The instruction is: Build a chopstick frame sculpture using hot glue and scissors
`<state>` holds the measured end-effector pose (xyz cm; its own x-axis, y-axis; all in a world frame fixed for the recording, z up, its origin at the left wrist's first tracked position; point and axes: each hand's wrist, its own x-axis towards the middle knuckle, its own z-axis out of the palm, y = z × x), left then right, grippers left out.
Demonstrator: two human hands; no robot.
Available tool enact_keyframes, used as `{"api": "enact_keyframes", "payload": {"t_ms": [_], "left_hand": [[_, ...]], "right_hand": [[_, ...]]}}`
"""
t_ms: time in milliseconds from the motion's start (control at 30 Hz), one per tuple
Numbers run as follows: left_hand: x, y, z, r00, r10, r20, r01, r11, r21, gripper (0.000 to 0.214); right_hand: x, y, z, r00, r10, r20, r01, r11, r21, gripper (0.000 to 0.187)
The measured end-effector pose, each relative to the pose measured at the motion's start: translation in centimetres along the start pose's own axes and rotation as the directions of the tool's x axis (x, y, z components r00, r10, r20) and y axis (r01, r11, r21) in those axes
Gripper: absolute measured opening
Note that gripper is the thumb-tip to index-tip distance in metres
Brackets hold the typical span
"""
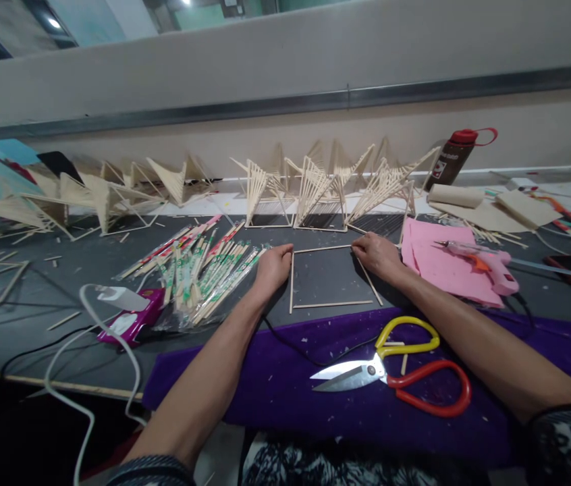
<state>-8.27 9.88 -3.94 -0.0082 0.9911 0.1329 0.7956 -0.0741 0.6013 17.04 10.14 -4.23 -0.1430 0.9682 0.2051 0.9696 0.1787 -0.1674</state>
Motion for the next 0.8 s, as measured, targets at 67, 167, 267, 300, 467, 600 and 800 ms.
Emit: {"api": "enact_keyframes", "payload": {"t_ms": [67,167,267,300,467,600,800], "left_hand": [[0.01,0.02,-0.03,1.000,-0.010,0.013,0.010,1.000,-0.003,0.040],[-0.02,0.13,-0.13,1.000,-0.007,0.026,0.007,1.000,0.005,0.040],[-0.09,0.29,-0.25,0.999,0.028,0.017,-0.028,0.999,0.017,0.039],[-0.12,0.33,-0.28,0.999,0.038,0.013,-0.038,0.999,0.020,0.039],[-0.23,0.36,-0.24,0.998,0.057,0.011,-0.057,0.998,0.005,0.038],[-0.16,0.09,-0.12,0.999,0.012,0.035,-0.011,0.999,-0.046,0.039],[-0.10,-0.04,-0.01,0.999,0.032,0.037,-0.030,0.998,-0.047,0.039]], "right_hand": [[-0.10,-0.08,-0.04,1.000,0.005,-0.006,-0.005,1.000,-0.004,0.033],[-0.20,-0.17,-0.19,1.000,0.003,0.006,-0.003,1.000,-0.009,0.034],[-0.16,-0.15,-0.32,1.000,0.002,0.023,-0.001,1.000,-0.017,0.035],[-0.12,-0.12,-0.32,1.000,0.003,0.023,-0.003,1.000,-0.017,0.035],[-0.02,0.00,-0.09,1.000,0.025,0.010,-0.026,1.000,0.015,0.033],[-0.18,-0.01,0.01,1.000,0.019,0.017,-0.019,1.000,0.007,0.033],[-0.32,0.01,0.09,1.000,-0.006,0.012,0.006,1.000,-0.007,0.035]]}}
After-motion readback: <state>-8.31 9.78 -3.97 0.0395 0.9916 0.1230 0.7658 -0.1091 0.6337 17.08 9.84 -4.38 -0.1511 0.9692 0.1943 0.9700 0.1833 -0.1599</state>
